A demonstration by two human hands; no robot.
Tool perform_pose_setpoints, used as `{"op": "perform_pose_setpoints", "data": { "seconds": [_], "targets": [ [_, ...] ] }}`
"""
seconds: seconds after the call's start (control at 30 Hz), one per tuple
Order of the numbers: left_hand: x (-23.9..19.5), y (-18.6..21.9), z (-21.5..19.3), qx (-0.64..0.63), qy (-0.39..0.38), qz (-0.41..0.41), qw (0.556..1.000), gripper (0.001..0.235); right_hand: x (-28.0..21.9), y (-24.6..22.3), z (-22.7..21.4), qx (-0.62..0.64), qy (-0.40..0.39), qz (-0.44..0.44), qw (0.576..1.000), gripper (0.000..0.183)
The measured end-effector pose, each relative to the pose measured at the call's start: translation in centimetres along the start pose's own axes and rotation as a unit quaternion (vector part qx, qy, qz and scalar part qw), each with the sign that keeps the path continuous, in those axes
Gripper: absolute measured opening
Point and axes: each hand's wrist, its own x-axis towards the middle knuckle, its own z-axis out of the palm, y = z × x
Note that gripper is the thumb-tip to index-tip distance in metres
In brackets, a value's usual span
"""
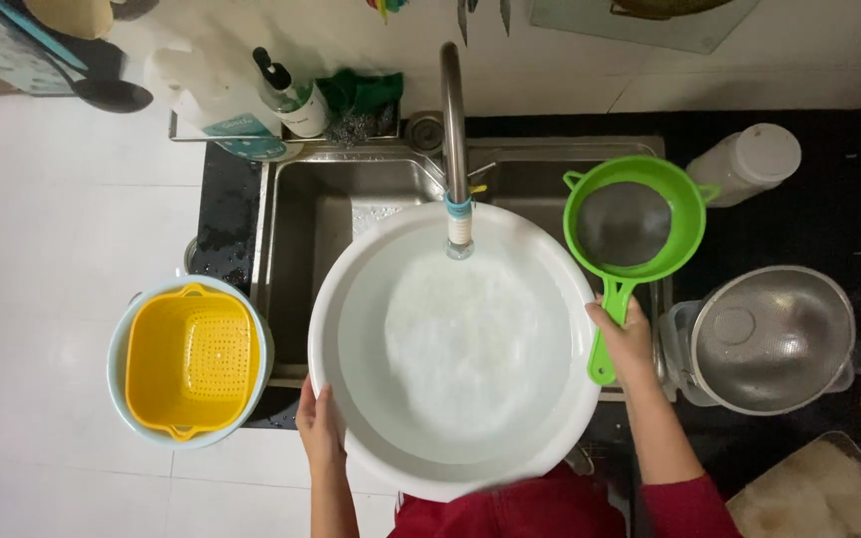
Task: The person washes rice in a metal strainer under running water in a white basin placed in a kitchen sink. They agitate the rice with their hands, rinse it multiple times, and then drain the water. Finally, they place the strainer aside and pour out the remaining water from the basin.
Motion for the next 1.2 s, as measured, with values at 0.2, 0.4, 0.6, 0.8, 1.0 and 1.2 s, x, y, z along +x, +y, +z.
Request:
{"op": "perform_pose_setpoints", "data": {
  "seconds": [0.2, 0.4, 0.6, 0.8, 1.0, 1.2],
  "targets": [
    [-1.8, 1.8, 1.5, -0.02, 0.069, -0.079, 0.994, 0.05, -0.4, 0.3, 0.8, 0.109, 0.019, 0.083, 0.99, 0.04],
    [-2.2, 2.2, 1.9, -0.056, 0.077, -0.089, 0.992, 0.045, 0.0, 1.4, 1.0, 0.139, 0.019, 0.068, 0.988, 0.04],
    [-3.1, 3.1, 1.7, -0.041, 0.085, -0.089, 0.992, 0.04, -0.7, 1.9, 1.3, 0.158, 0.027, 0.067, 0.985, 0.034],
    [-3.7, 2.9, 0.4, -0.026, 0.109, -0.09, 0.99, 0.038, -0.8, 4.5, 1.3, 0.162, 0.03, 0.064, 0.984, 0.029],
    [-6.8, 6.8, 1.7, -0.004, 0.12, -0.098, 0.988, 0.032, -2.6, 3.3, 1.5, 0.159, 0.033, 0.099, 0.982, 0.031],
    [-6.3, 5.5, 0.1, -0.003, 0.139, -0.09, 0.986, 0.037, -2.6, 4.7, 1.7, 0.139, 0.025, 0.08, 0.987, 0.037]
  ]
}}
